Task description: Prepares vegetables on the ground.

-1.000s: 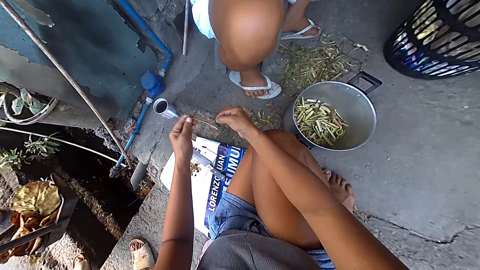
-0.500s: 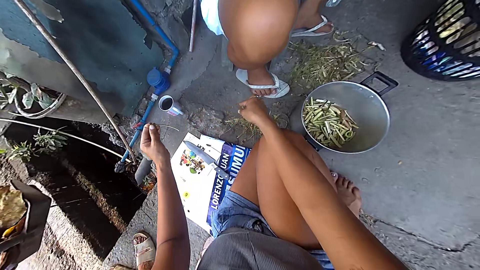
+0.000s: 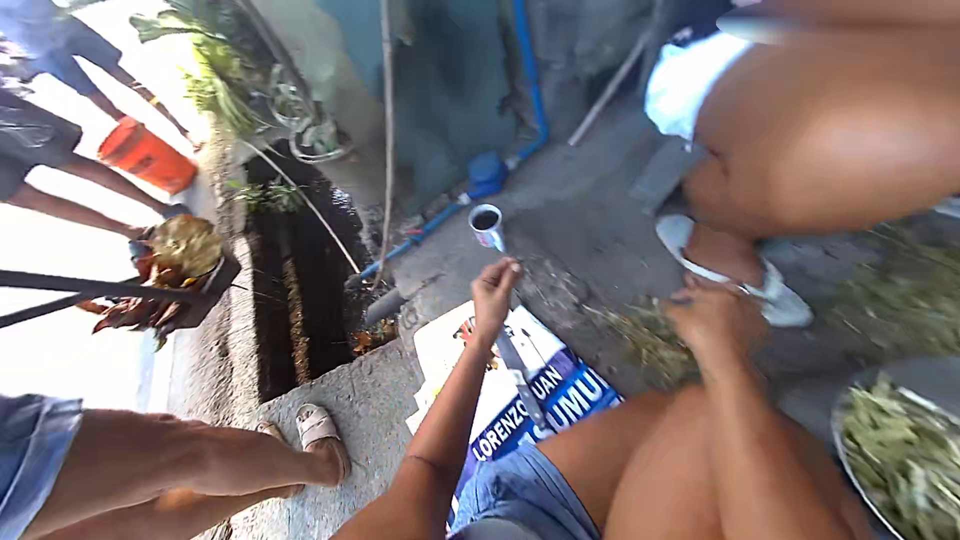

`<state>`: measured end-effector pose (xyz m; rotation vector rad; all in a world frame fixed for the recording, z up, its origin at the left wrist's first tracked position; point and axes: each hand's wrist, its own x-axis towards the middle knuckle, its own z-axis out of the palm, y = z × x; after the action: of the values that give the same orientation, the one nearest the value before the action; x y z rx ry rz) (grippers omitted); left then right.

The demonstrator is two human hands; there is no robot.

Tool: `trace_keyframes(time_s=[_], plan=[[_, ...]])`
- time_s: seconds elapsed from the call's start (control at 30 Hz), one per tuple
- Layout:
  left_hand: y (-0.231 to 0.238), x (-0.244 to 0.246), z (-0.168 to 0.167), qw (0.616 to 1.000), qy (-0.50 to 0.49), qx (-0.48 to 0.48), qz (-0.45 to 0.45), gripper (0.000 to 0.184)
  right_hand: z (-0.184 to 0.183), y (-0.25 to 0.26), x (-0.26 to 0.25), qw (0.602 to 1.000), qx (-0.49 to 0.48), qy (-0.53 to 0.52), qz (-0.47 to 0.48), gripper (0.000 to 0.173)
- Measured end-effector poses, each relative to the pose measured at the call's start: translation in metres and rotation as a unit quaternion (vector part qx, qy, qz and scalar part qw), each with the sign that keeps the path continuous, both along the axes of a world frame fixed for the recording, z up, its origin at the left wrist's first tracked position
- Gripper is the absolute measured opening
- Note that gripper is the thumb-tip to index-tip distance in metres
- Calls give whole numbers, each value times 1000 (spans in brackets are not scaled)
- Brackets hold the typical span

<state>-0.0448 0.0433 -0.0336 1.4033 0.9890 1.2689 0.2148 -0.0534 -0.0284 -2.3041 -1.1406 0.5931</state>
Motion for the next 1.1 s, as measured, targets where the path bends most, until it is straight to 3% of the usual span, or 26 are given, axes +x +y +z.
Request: trace_keyframes(time_s=[0.3,0.43,0.63,0.9,1.1], plan=[[-12,10,14,999,40,13,-33,21,-18,10,-1,999,40,-10,-3,19],[-18,18,20,991,98,39,-79,22,-22,7,-10,984,168,18,52,26],[-34,40,17,950,243,104,-163,24,-14,3,-47,927,324,141,128,22],[-46,55,7,915,340,199,-90,22,-11,-6,-55,908,274,308,77,19],[-46,55,2,892,367,251,-79,20,-9,-4,-56,897,227,376,54,13]])
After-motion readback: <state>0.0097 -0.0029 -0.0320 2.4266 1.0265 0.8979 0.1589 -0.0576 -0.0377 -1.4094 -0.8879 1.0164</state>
